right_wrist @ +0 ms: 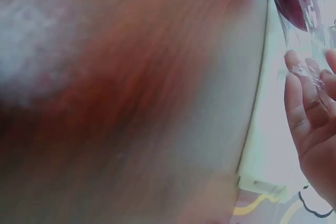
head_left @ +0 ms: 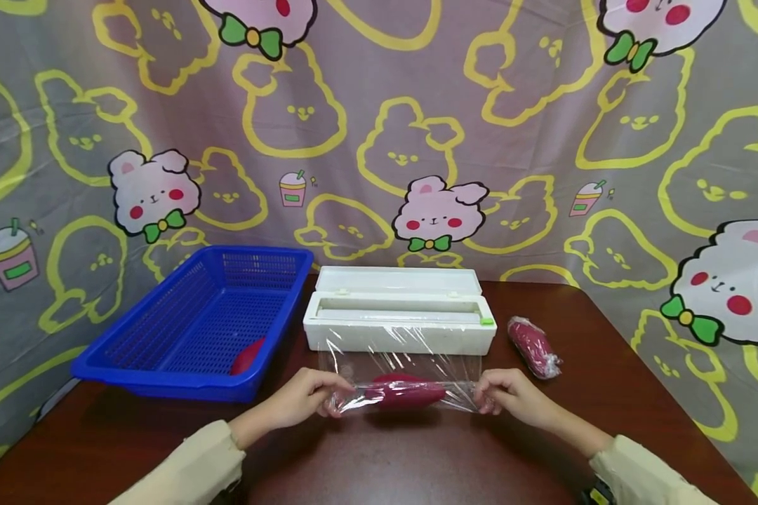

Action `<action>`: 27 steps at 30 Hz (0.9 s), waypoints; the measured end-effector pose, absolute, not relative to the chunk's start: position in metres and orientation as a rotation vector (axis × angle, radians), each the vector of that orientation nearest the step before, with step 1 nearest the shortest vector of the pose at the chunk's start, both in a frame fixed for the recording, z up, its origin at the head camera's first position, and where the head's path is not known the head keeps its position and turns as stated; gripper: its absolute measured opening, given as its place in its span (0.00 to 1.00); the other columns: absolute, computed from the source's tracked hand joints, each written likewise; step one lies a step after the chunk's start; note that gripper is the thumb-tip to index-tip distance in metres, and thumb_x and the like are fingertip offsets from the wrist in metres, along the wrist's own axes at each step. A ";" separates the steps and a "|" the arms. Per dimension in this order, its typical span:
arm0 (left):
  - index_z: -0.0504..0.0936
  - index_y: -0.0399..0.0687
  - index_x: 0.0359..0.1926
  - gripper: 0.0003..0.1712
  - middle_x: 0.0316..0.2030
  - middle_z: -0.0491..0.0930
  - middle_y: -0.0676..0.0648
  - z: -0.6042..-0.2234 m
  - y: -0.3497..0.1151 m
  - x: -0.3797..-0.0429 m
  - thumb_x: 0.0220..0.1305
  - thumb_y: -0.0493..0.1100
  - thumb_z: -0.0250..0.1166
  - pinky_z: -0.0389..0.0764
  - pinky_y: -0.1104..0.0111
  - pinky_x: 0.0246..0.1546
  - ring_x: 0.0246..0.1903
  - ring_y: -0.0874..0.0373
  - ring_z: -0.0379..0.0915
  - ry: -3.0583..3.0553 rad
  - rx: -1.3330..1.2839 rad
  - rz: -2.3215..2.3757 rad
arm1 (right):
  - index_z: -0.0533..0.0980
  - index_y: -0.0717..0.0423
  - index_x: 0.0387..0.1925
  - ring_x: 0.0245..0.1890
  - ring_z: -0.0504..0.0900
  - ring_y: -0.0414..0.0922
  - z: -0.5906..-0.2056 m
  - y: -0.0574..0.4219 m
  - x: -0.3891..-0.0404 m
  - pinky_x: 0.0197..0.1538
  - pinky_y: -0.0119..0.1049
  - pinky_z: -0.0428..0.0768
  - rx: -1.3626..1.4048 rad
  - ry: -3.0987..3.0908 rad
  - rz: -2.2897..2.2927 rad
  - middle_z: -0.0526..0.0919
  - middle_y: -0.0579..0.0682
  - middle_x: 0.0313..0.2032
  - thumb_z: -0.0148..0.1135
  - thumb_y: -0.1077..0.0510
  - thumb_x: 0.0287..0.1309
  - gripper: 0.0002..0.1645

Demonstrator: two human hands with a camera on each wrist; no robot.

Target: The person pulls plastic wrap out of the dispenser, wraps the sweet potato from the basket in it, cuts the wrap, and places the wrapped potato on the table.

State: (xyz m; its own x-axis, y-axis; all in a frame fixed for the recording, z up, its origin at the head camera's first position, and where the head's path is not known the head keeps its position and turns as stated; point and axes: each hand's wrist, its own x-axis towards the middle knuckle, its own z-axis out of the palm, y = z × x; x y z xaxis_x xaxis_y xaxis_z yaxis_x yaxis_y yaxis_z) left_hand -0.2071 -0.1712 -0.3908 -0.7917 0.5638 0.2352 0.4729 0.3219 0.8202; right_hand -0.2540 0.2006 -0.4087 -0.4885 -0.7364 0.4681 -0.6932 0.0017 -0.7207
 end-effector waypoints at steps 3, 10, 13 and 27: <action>0.76 0.27 0.43 0.17 0.28 0.78 0.41 -0.389 -0.169 -0.211 0.56 0.21 0.46 0.77 0.70 0.21 0.22 0.59 0.76 2.572 1.008 1.438 | 0.75 0.68 0.40 0.18 0.74 0.49 -0.406 0.198 -0.255 0.15 0.34 0.74 -1.588 2.204 -1.481 0.72 0.56 0.23 0.43 0.81 0.53 0.19; 0.75 0.30 0.46 0.22 0.25 0.70 0.51 -0.391 -0.162 -0.221 0.49 0.35 0.67 0.70 0.75 0.25 0.25 0.64 0.66 2.878 1.207 1.035 | 0.74 0.68 0.45 0.19 0.69 0.38 -0.406 0.192 -0.256 0.18 0.28 0.72 -1.494 2.397 -1.305 0.70 0.47 0.24 0.60 0.68 0.51 0.16; 0.73 0.29 0.49 0.32 0.27 0.67 0.50 -0.389 -0.155 -0.221 0.41 0.37 0.72 0.68 0.73 0.24 0.25 0.61 0.64 2.969 1.158 0.816 | 0.75 0.67 0.43 0.23 0.66 0.34 -0.406 0.186 -0.257 0.23 0.27 0.70 -1.520 2.530 -1.191 0.68 0.44 0.23 0.69 0.64 0.41 0.23; 0.83 0.46 0.29 0.07 0.23 0.76 0.51 -0.382 -0.138 -0.229 0.45 0.41 0.70 0.73 0.65 0.23 0.25 0.57 0.74 3.313 0.938 0.520 | 0.80 0.61 0.32 0.25 0.71 0.37 -0.398 0.167 -0.268 0.27 0.27 0.72 -1.749 3.057 -0.887 0.74 0.45 0.26 0.69 0.73 0.33 0.18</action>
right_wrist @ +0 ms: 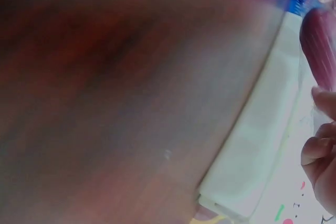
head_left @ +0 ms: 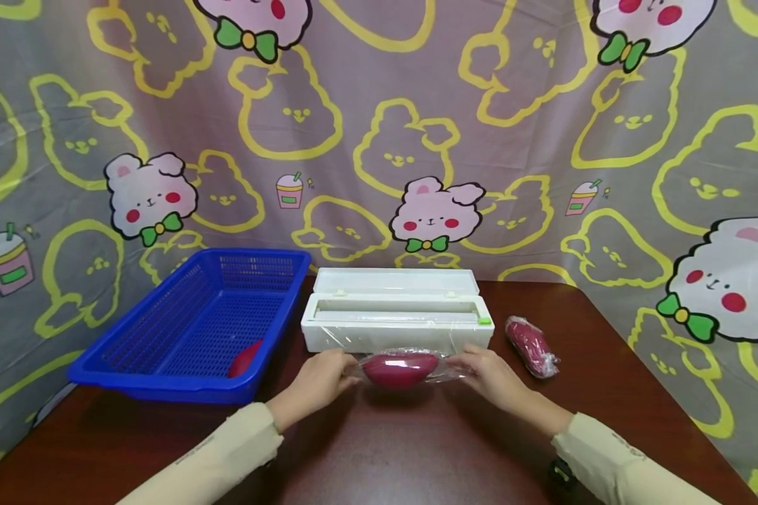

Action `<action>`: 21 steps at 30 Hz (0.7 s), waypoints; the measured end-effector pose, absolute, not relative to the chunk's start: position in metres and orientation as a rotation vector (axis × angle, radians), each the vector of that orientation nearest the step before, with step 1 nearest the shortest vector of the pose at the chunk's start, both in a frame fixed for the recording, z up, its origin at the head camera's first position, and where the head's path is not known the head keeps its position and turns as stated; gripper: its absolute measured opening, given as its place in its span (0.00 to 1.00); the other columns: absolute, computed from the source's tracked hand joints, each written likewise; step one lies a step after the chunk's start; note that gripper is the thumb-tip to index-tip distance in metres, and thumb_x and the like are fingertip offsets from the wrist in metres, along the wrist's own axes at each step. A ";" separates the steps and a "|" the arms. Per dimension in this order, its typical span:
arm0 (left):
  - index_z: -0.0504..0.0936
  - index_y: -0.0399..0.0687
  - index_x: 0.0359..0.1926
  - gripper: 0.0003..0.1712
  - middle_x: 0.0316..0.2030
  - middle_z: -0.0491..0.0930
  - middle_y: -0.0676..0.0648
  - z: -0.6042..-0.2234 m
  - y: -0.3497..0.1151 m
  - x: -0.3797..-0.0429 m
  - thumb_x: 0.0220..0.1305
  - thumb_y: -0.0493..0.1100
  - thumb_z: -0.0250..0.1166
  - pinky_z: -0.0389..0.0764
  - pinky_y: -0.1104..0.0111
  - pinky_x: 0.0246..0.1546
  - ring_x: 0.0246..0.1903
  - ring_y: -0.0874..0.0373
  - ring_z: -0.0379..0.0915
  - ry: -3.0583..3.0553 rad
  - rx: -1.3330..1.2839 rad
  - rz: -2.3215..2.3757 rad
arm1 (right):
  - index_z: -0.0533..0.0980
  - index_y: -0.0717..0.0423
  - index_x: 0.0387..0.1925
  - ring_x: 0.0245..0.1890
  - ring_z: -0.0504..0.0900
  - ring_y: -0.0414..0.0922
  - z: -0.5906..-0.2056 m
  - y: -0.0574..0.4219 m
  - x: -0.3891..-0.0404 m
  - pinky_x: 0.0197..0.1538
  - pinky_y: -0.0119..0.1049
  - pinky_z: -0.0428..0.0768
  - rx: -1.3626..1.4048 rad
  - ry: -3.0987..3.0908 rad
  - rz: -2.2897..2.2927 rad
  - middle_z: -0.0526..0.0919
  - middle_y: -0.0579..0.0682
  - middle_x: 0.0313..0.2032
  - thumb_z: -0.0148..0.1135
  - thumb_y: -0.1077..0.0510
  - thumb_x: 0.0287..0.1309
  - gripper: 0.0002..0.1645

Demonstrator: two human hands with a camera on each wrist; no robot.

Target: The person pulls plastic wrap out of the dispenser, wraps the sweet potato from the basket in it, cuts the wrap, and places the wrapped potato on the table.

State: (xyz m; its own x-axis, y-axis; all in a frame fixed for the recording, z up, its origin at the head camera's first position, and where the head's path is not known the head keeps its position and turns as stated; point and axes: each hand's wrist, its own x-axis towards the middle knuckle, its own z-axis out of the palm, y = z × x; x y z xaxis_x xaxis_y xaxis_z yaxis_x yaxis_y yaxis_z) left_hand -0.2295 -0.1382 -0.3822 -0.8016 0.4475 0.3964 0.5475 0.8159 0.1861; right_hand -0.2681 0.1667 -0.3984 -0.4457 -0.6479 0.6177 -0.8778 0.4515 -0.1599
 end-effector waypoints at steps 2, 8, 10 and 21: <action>0.84 0.44 0.30 0.06 0.24 0.79 0.51 -0.377 -0.139 -0.232 0.48 0.40 0.68 0.74 0.67 0.25 0.26 0.60 0.74 -2.718 -0.749 -0.576 | 0.81 0.61 0.30 0.23 0.68 0.35 -0.396 0.168 -0.271 0.25 0.24 0.68 1.285 -2.195 0.683 0.72 0.43 0.24 0.69 0.73 0.33 0.16; 0.84 0.42 0.27 0.04 0.23 0.80 0.52 -0.367 -0.145 -0.240 0.52 0.39 0.65 0.71 0.73 0.24 0.23 0.64 0.71 -2.729 -0.802 -0.848 | 0.83 0.53 0.24 0.21 0.63 0.32 -0.381 0.163 -0.273 0.22 0.23 0.64 1.218 -2.161 0.665 0.68 0.38 0.23 0.72 0.63 0.34 0.09; 0.84 0.42 0.26 0.04 0.22 0.79 0.52 -0.364 -0.145 -0.242 0.52 0.38 0.65 0.71 0.72 0.26 0.24 0.63 0.71 -2.707 -0.807 -0.858 | 0.83 0.52 0.22 0.23 0.65 0.34 -0.374 0.160 -0.274 0.24 0.26 0.65 1.213 -2.126 0.641 0.68 0.40 0.24 0.73 0.61 0.31 0.08; 0.83 0.33 0.25 0.06 0.30 0.79 0.43 -0.363 -0.153 -0.254 0.51 0.35 0.65 0.74 0.67 0.36 0.34 0.52 0.74 -2.600 -0.928 -1.112 | 0.82 0.63 0.29 0.37 0.74 0.44 -0.363 0.164 -0.288 0.37 0.30 0.73 1.446 -2.215 1.128 0.81 0.55 0.36 0.65 0.70 0.43 0.07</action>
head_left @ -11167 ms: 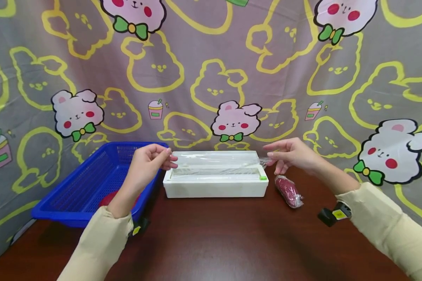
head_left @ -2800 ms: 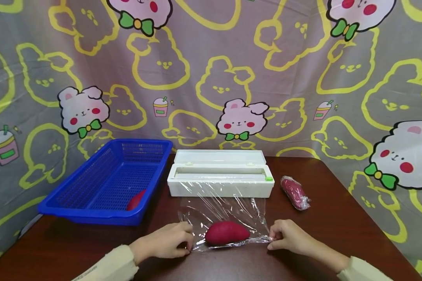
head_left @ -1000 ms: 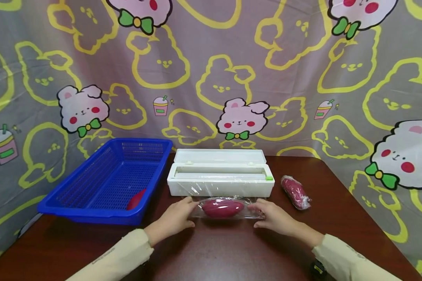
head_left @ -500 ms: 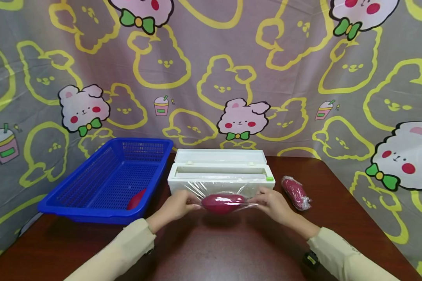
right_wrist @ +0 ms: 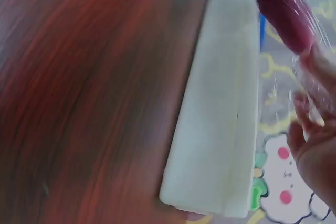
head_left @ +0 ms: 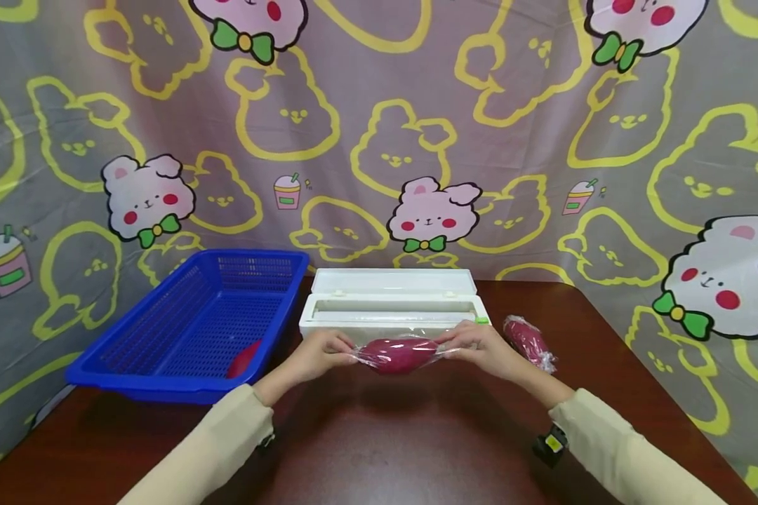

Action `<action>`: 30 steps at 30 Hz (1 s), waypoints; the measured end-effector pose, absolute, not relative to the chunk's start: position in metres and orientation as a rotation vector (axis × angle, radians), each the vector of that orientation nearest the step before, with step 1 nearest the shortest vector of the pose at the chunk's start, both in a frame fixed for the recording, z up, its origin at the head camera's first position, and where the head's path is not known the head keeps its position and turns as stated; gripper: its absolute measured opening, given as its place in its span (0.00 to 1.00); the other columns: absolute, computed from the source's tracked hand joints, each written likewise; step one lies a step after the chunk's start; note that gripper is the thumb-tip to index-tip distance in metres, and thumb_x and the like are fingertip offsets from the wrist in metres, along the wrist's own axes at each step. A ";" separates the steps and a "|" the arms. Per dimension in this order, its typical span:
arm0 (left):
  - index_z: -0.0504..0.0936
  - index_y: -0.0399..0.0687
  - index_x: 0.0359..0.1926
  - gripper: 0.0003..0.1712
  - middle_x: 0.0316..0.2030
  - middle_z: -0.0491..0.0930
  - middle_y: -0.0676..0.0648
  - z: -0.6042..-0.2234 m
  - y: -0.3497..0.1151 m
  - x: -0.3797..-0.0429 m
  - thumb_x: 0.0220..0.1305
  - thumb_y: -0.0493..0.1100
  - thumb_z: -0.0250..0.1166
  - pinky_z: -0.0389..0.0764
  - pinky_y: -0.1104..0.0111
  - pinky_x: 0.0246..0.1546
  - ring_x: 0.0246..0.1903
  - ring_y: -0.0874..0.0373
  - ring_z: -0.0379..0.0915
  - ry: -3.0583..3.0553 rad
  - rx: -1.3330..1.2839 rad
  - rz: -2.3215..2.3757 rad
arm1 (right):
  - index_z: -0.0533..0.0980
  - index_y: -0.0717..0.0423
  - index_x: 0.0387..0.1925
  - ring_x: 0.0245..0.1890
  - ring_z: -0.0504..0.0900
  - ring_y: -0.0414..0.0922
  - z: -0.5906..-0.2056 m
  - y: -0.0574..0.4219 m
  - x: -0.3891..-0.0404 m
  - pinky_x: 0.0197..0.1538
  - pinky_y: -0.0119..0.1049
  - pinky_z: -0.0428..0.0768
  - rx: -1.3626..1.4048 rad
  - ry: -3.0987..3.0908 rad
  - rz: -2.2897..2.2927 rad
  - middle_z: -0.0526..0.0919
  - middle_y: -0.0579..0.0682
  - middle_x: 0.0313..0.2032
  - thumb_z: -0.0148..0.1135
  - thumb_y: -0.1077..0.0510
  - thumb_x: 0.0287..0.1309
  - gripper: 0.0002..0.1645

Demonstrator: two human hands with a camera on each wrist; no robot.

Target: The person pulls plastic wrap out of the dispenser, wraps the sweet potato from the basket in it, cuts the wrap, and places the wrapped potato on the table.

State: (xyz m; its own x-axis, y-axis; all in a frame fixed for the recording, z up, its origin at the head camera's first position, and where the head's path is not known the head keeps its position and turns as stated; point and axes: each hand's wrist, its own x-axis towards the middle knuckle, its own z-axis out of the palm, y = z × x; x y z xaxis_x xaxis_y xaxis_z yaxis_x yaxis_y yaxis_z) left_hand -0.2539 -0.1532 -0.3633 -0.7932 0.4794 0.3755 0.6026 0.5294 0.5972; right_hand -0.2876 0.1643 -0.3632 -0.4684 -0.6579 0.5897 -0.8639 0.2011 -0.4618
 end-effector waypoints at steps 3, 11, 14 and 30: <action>0.83 0.32 0.25 0.07 0.31 0.78 0.44 -0.363 -0.154 -0.256 0.52 0.36 0.65 0.72 0.67 0.37 0.34 0.52 0.73 -2.607 -0.857 -1.254 | 0.78 0.70 0.36 0.32 0.77 0.40 -0.362 0.164 -0.289 0.32 0.29 0.74 1.427 -2.235 1.360 0.82 0.59 0.34 0.60 0.72 0.48 0.10; 0.83 0.32 0.29 0.08 0.33 0.80 0.41 -0.355 -0.146 -0.258 0.55 0.36 0.62 0.72 0.70 0.33 0.34 0.56 0.73 -2.491 -0.736 -1.358 | 0.67 0.74 0.52 0.30 0.72 0.37 -0.358 0.158 -0.294 0.34 0.29 0.75 1.438 -2.304 1.514 0.77 0.59 0.40 0.49 0.73 0.57 0.19; 0.81 0.30 0.35 0.10 0.30 0.81 0.40 -0.355 -0.143 -0.258 0.57 0.36 0.60 0.71 0.72 0.28 0.29 0.58 0.73 -2.455 -0.660 -1.458 | 0.67 0.72 0.53 0.36 0.72 0.41 -0.356 0.156 -0.294 0.39 0.32 0.74 1.426 -2.377 1.520 0.76 0.58 0.43 0.47 0.69 0.61 0.19; 0.71 0.31 0.54 0.25 0.29 0.79 0.43 -0.365 -0.132 -0.264 0.59 0.42 0.60 0.72 0.70 0.28 0.27 0.58 0.72 -2.526 -0.782 -1.286 | 0.77 0.69 0.40 0.30 0.72 0.37 -0.359 0.137 -0.301 0.31 0.29 0.76 1.342 -2.322 1.151 0.78 0.50 0.30 0.66 0.67 0.44 0.17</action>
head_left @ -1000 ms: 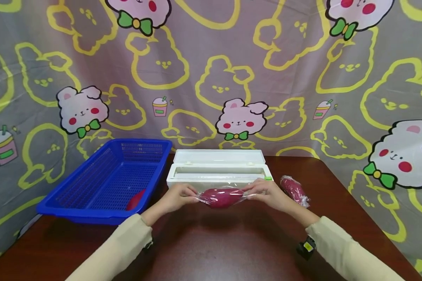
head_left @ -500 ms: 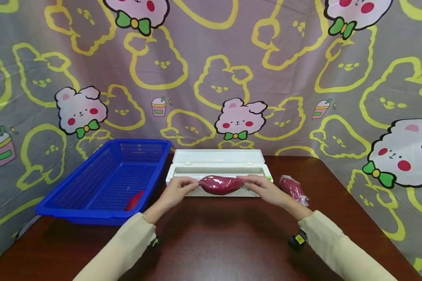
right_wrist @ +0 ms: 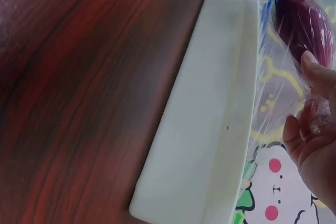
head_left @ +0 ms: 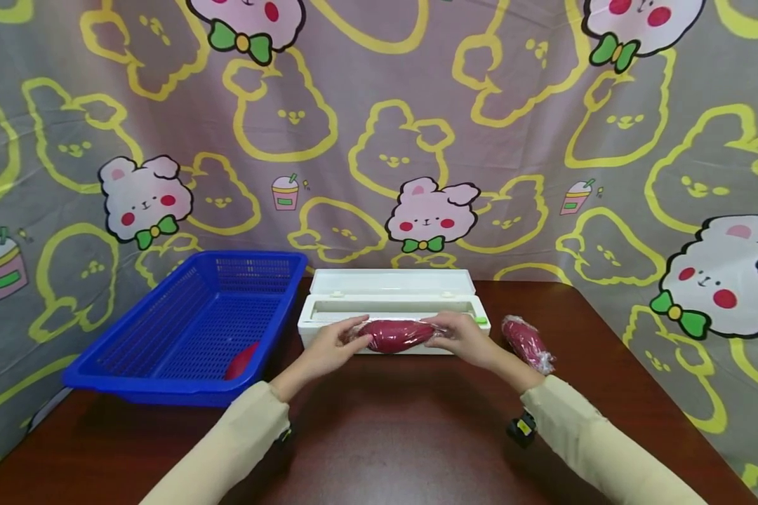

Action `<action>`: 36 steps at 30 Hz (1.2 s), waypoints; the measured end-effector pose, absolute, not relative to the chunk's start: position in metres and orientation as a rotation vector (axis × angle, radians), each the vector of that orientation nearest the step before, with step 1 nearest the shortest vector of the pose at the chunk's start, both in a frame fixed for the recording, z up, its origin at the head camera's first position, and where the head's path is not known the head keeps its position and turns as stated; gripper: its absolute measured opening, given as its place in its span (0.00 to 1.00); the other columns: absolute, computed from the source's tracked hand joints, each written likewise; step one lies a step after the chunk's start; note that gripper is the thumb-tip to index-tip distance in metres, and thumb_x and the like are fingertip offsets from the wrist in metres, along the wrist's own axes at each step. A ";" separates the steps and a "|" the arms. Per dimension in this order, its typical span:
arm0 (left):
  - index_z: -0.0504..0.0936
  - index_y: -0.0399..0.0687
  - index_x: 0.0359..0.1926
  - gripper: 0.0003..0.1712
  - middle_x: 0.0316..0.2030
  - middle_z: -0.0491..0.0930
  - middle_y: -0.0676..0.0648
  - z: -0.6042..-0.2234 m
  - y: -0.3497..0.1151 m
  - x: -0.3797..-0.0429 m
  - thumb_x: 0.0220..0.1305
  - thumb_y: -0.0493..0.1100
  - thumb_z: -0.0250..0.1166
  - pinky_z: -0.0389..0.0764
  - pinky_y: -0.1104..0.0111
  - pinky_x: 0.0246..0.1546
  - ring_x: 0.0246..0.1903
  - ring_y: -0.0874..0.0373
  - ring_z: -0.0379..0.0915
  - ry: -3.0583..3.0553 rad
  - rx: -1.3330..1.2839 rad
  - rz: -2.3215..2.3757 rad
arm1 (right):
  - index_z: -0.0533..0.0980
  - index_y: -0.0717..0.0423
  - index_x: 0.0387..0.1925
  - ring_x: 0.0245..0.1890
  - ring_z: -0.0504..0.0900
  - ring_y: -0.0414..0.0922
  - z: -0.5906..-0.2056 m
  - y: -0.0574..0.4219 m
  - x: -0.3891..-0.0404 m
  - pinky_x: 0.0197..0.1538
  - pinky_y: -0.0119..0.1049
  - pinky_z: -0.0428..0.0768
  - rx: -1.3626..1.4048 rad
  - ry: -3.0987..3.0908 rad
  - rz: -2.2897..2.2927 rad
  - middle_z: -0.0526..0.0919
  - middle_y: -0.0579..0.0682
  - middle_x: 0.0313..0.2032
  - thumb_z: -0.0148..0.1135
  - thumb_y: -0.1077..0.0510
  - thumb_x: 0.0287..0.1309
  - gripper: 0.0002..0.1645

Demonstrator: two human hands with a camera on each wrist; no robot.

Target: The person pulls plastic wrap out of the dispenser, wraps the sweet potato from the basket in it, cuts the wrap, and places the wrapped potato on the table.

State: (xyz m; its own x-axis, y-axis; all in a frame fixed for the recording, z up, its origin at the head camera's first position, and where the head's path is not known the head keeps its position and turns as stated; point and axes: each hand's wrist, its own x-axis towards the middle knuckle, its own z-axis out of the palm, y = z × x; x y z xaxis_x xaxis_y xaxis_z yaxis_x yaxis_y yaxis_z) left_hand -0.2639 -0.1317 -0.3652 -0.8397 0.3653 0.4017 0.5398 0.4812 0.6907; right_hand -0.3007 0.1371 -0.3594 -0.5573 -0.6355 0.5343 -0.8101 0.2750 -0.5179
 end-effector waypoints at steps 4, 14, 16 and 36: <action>0.71 0.31 0.54 0.32 0.27 0.79 0.45 -0.372 -0.133 -0.264 0.48 0.41 0.69 0.73 0.69 0.30 0.26 0.61 0.71 -2.567 -0.901 -1.061 | 0.79 0.66 0.38 0.25 0.67 0.37 -0.363 0.139 -0.302 0.27 0.29 0.70 1.367 -2.362 1.027 0.73 0.44 0.25 0.68 0.63 0.43 0.17; 0.77 0.39 0.49 0.24 0.42 0.79 0.43 -0.385 -0.130 -0.267 0.47 0.35 0.68 0.74 0.62 0.39 0.38 0.55 0.75 -2.645 -0.861 -0.937 | 0.80 0.67 0.38 0.27 0.74 0.36 -0.386 0.140 -0.308 0.31 0.29 0.75 1.462 -2.415 0.875 0.80 0.48 0.29 0.68 0.64 0.41 0.17; 0.78 0.38 0.48 0.23 0.42 0.79 0.42 -0.386 -0.129 -0.269 0.47 0.34 0.68 0.75 0.63 0.39 0.38 0.54 0.76 -2.652 -0.861 -0.953 | 0.80 0.67 0.37 0.27 0.75 0.36 -0.389 0.139 -0.308 0.31 0.29 0.75 1.465 -2.413 0.870 0.80 0.49 0.29 0.68 0.65 0.40 0.17; 0.80 0.44 0.29 0.10 0.27 0.82 0.49 -0.391 -0.124 -0.280 0.42 0.30 0.68 0.75 0.71 0.30 0.26 0.61 0.77 -2.702 -0.802 -0.875 | 0.82 0.64 0.28 0.21 0.71 0.35 -0.405 0.136 -0.317 0.25 0.27 0.71 1.516 -2.240 0.714 0.79 0.47 0.21 0.72 0.68 0.31 0.14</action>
State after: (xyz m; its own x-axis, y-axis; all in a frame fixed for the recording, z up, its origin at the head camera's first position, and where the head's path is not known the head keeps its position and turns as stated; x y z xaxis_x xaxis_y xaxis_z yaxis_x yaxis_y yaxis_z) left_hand -0.2802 -0.1240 -0.3911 -0.8356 0.4373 0.3325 0.5492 0.6794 0.4866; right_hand -0.3166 0.1359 -0.4051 -0.3710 -0.7565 0.5386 -0.9286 0.3032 -0.2137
